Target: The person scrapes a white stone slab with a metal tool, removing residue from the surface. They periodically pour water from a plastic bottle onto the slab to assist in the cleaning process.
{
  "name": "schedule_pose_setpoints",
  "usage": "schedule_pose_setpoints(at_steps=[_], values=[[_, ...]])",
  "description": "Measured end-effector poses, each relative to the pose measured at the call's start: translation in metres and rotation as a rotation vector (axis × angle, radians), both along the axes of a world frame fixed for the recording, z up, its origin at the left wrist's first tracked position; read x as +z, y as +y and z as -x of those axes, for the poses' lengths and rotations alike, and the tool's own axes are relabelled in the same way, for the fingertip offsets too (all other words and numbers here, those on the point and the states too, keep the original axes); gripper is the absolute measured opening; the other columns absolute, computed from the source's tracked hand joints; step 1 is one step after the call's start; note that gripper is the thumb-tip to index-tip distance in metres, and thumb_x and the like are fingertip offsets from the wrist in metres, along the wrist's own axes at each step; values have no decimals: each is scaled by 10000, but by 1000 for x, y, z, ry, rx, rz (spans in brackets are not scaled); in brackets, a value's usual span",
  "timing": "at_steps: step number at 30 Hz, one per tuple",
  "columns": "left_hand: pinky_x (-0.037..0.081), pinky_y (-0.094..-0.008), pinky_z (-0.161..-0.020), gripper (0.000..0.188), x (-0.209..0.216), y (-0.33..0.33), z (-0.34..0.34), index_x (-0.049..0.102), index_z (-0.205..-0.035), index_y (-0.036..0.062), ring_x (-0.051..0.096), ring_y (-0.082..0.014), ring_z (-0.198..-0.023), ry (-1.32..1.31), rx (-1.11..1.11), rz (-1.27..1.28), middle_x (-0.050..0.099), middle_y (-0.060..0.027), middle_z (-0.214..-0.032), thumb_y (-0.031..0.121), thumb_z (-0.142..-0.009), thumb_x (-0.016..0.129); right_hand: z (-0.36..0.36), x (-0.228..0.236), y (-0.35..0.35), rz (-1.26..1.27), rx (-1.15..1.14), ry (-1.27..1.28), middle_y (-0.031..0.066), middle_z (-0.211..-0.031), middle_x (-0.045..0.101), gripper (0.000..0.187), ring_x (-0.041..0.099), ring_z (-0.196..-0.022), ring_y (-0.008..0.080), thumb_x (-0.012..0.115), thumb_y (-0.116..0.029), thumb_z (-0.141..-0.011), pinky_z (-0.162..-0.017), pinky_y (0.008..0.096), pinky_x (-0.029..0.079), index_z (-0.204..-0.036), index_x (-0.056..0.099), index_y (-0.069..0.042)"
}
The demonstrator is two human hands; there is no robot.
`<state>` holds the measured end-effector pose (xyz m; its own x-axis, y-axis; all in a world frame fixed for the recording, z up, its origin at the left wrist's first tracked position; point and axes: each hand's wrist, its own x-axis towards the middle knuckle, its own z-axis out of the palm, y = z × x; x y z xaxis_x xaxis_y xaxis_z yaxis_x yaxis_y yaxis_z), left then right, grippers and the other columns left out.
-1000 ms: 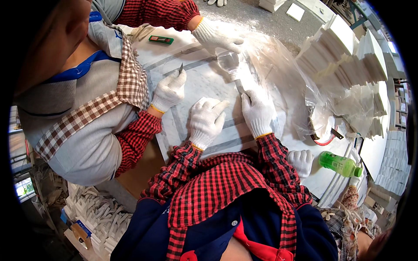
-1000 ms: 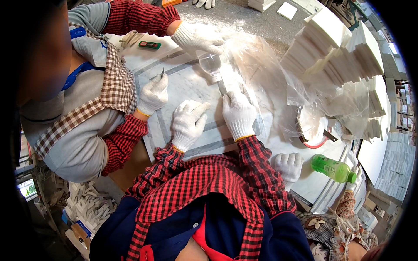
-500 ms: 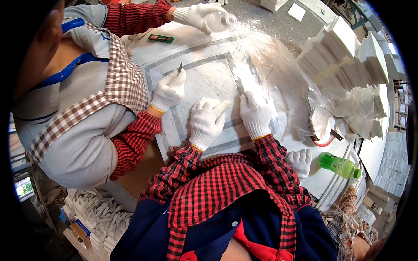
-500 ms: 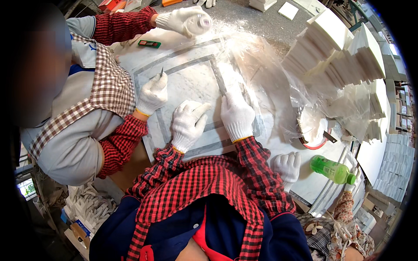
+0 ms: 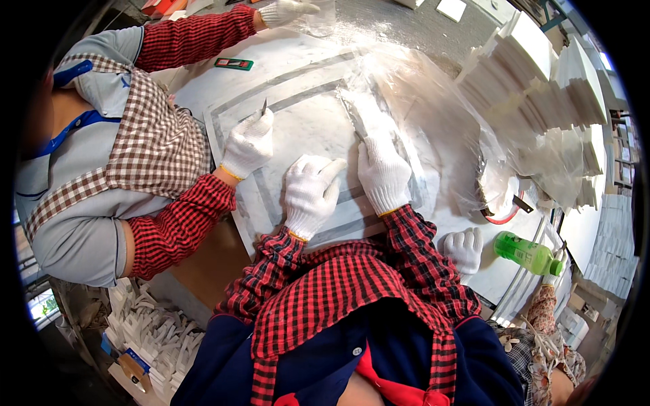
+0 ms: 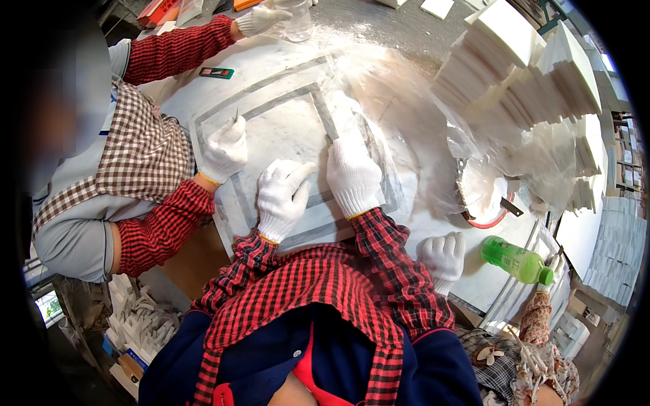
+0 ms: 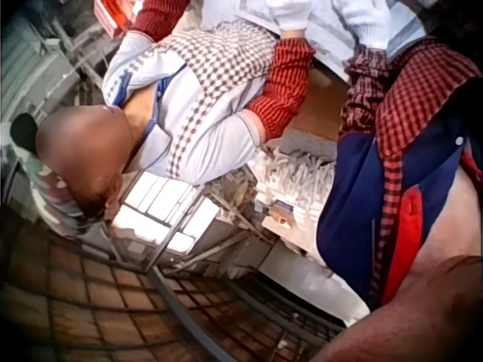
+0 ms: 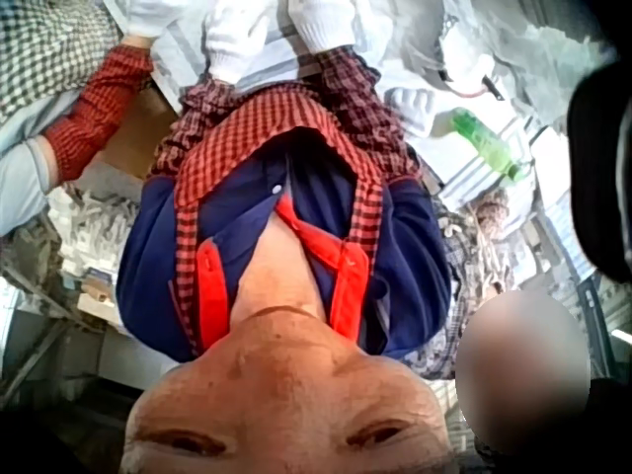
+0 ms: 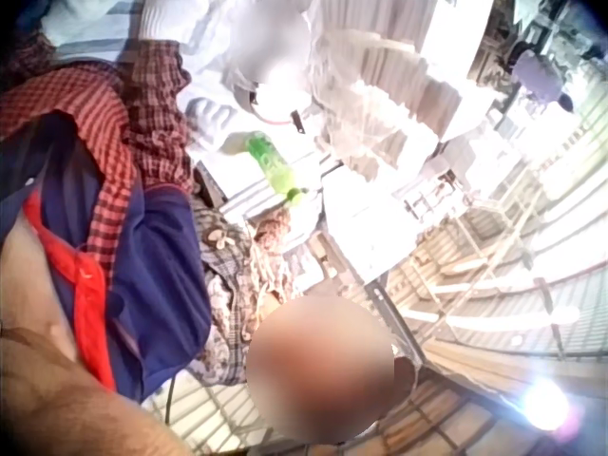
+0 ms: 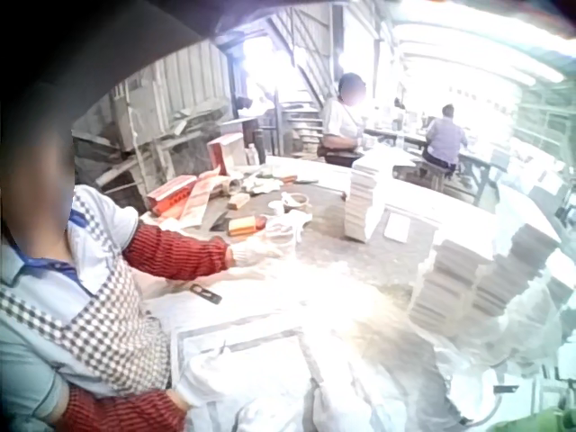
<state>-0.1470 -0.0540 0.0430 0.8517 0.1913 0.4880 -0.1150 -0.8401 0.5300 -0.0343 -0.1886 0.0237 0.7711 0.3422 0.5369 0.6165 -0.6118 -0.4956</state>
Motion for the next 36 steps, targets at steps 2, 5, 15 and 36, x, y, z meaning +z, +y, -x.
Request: schedule_pose_setpoints(at_steps=[2, 5, 15, 36], values=[[546, -461, -848, 339, 0, -1, -2, 786, -1127, 49, 665, -337, -949, 4, -1, -9, 701, -104, -1022, -13, -796, 746, -1, -5, 0, -1, -5, 24, 113, -725, 661, 147, 680, -622, 336, 680, -206, -977, -562, 450, 540, -855, 642, -134], [543, -464, -850, 342, -1, -3, -2, 784, -1127, 48, 666, -341, -950, -13, -1, -30, 703, -108, -1027, -23, -795, 745, 1, -9, 0, 11, -12, 24, 106, -731, 654, 143, 674, -628, 340, 669, -201, -979, -566, 456, 539, -859, 626, -135], [544, -467, -814, 352, -5, -1, -6, 779, -1120, 35, 673, -352, -907, -34, -33, -13, 704, -124, -992, -68, -787, 729, -16, -9, 21, 101, -37, 31, 101, -715, 634, 117, 673, -617, 321, 647, -193, -955, -528, 444, 530, -874, 608, -117], [537, -471, -789, 364, 9, 3, -10, 770, -1110, 7, 662, -356, -892, -6, -50, -15, 691, -128, -980, -64, -755, 734, -27, -4, 41, 138, -94, 52, 122, -800, 678, 90, 695, -686, 317, 665, -193, -958, -586, 440, 556, -965, 670, -104]])
